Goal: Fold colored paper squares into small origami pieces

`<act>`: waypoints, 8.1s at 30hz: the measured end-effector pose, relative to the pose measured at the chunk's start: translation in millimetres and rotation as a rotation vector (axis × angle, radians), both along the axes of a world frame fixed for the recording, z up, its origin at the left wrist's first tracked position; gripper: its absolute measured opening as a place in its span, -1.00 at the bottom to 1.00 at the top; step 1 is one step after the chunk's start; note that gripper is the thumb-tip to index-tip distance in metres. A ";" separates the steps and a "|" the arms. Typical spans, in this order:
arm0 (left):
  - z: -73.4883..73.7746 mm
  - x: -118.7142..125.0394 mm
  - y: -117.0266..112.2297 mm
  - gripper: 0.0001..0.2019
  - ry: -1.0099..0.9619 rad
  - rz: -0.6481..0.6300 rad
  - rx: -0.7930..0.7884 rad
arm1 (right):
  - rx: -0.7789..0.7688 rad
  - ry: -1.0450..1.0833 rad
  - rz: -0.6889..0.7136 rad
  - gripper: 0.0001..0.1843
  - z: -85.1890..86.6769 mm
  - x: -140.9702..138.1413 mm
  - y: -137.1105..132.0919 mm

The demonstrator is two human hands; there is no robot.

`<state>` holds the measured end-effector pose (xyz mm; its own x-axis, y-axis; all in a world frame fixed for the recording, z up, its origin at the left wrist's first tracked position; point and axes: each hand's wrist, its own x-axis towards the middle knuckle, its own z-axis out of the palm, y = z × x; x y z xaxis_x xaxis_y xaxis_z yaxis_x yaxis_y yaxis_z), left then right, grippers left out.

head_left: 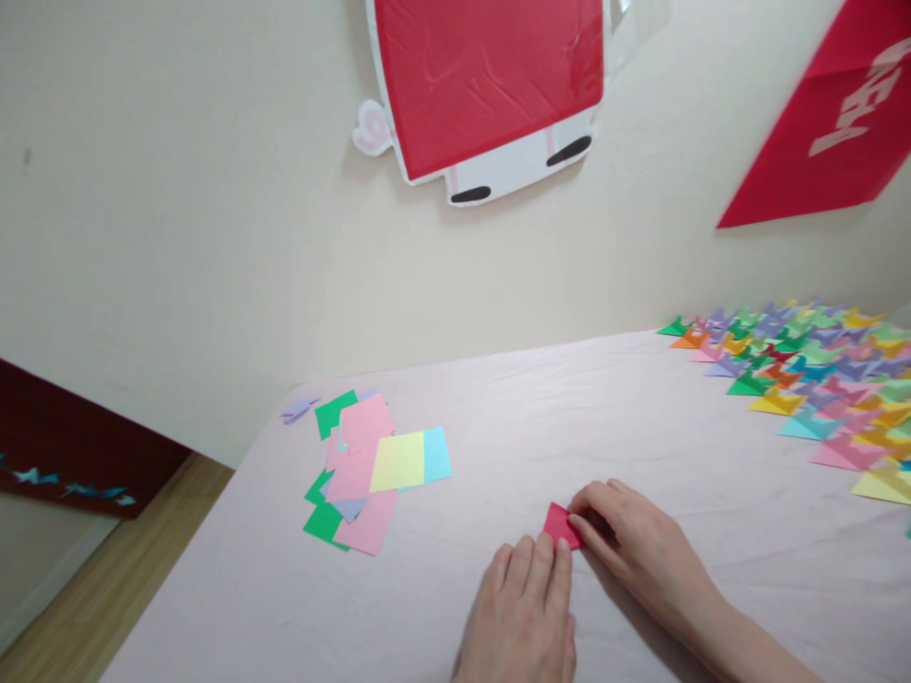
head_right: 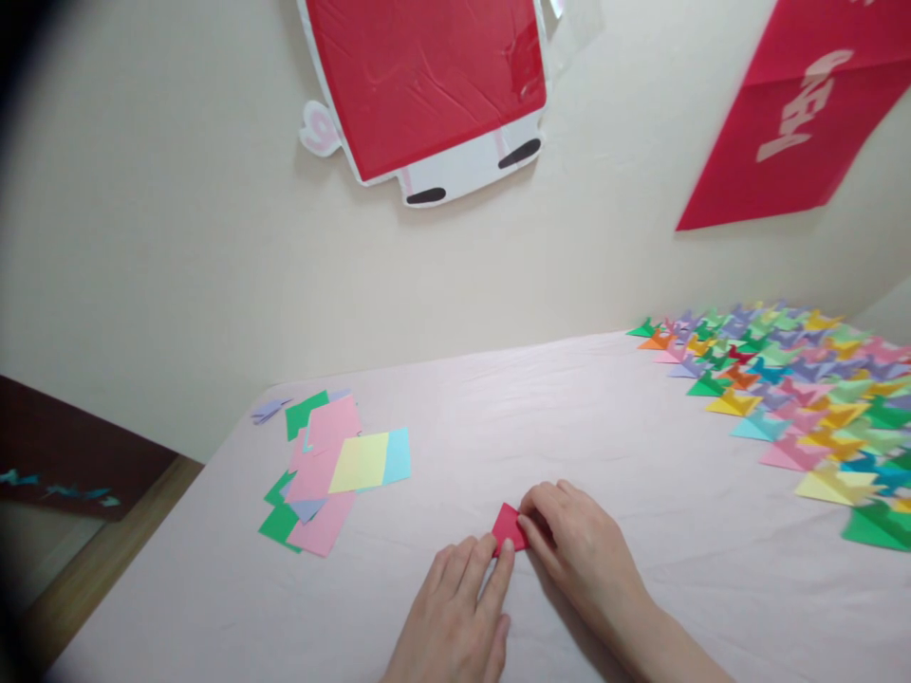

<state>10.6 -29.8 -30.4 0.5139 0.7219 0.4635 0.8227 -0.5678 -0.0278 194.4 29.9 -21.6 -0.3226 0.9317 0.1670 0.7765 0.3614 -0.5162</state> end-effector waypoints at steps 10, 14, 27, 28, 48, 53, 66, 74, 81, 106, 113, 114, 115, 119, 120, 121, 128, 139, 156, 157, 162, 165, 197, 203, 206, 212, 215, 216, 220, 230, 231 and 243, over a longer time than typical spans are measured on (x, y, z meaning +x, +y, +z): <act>-6.0 1.1 -2.9 -0.63 0.013 0.009 -0.007 | -0.002 0.030 -0.026 -0.83 1.2 -1.7 1.1; -1.2 0.6 -1.6 -0.63 0.029 -0.010 -0.017 | -0.035 0.014 -0.033 -0.82 2.4 -2.6 1.8; -5.5 2.2 -3.0 -0.63 0.102 -0.018 0.012 | 0.020 0.029 0.004 -0.90 7.2 -6.9 -9.2; -6.0 2.1 -3.2 -0.63 0.115 -0.019 0.009 | 0.031 0.023 -0.003 -0.89 6.2 -6.5 -9.9; -27.3 -23.3 -21.5 -0.62 -0.067 0.108 0.001 | -0.050 0.135 -0.004 -0.75 1.0 34.3 -7.8; -19.7 -25.3 -17.8 -0.27 -0.168 0.109 -0.213 | -0.072 0.122 0.115 -0.74 16.7 9.6 -8.5; -16.9 -30.7 -4.9 -0.14 -0.145 -0.143 -0.308 | 0.119 -0.048 0.487 -0.78 25.9 1.5 1.2; -21.5 -11.6 -3.6 -0.48 -0.129 -0.128 0.212 | 0.364 -0.124 0.455 -0.84 19.8 19.7 -11.0; -25.4 -1.2 -11.2 -0.35 -0.218 -0.030 0.232 | 0.278 -0.024 0.385 -0.78 3.9 19.3 -30.7; -1.9 -8.1 -8.0 -0.29 -0.007 0.000 -0.494 | -0.036 -0.008 0.024 -0.82 -1.7 -0.8 -10.8; 1.4 -8.5 -7.4 -0.29 0.038 -0.026 -0.520 | -0.003 -0.017 0.021 -0.79 -3.9 -1.3 -10.6; 1.8 -9.2 -7.4 -0.28 0.037 -0.037 -0.521 | 0.000 -0.016 0.019 -0.80 -4.1 -1.4 -10.7; 2.2 -9.9 -7.3 -0.28 0.035 -0.049 -0.518 | 0.001 -0.014 0.017 -0.80 -4.3 -1.4 -10.6; 2.6 -11.8 -6.8 -0.30 0.031 -0.078 -0.461 | 0.009 -0.015 0.011 -0.79 -4.2 -1.6 -10.4; 2.5 -11.9 -6.8 -0.31 0.033 -0.077 -0.441 | 0.013 -0.018 0.010 -0.78 -4.1 -1.8 -10.4; 2.3 -12.0 -7.0 -0.32 0.035 -0.075 -0.422 | 0.019 -0.021 0.009 -0.78 -4.0 -1.9 -10.4; 3.5 -11.2 -8.1 -0.36 0.019 -0.063 -0.312 | 0.084 -0.012 0.000 -0.77 -4.2 -4.0 -11.9; 4.4 -24.2 -10.6 -0.49 0.148 0.003 -0.116 | 0.097 -0.032 0.040 -0.80 -1.7 -6.9 -13.9; -1.2 -30.6 -16.2 -0.52 0.136 0.022 -0.140 | 0.037 0.071 -0.097 -0.67 -13.9 30.7 -28.1; -1.6 -32.8 -17.2 -0.52 0.134 0.023 -0.134 | 0.017 0.081 -0.092 -0.68 -13.7 35.5 -27.9; -9.0 -39.6 -20.9 -0.49 0.059 0.039 -0.133 | -0.070 0.165 -0.006 -0.71 0.9 32.8 -21.9; -9.9 -35.6 -19.6 -0.28 -0.054 0.070 -0.186 | -0.049 0.141 0.063 -0.68 13.5 13.9 -17.5; -5.8 -26.7 -8.7 -0.34 0.132 -0.134 0.124 | -0.098 0.079 0.015 -0.83 13.2 -7.2 -15.2; -13.5 -26.4 -5.6 -0.29 0.149 -0.160 -0.110 | -0.119 0.100 -0.018 -0.85 8.2 -7.5 -14.1; -15.0 -26.9 -5.4 -0.28 0.133 -0.161 -0.128 | -0.111 0.110 -0.019 -0.84 6.3 -7.0 -14.8; -15.4 -27.1 -4.6 -0.25 0.121 -0.176 -0.211 | -0.119 0.107 -0.028 -0.83 5.1 -7.4 -15.7; -15.5 -26.9 -4.2 -0.24 0.112 -0.179 -0.211 | -0.106 0.105 -0.031 -0.84 4.2 -7.8 -14.9; -15.3 -26.9 -4.1 -0.24 0.112 -0.180 -0.219 | -0.102 0.104 -0.031 -0.84 3.8 -7.8 -14.7; -13.0 -26.9 -4.1 -0.24 0.119 -0.175 -0.259 | -0.083 0.097 -0.026 -0.84 2.2 -7.9 -14.9; -4.1 -24.7 -2.3 -0.19 0.132 -0.170 -0.319 | -0.028 0.127 0.027 -0.84 0.0 -8.8 -17.1; -3.1 -24.8 -2.1 -0.20 0.131 -0.165 -0.321 | -0.022 0.126 0.040 -0.82 -0.9 -8.3 -17.2; 13.0 -28.4 -0.9 -0.28 0.083 -0.111 -0.376 | 0.025 0.016 -0.104 -0.96 7.0 -28.0 -25.3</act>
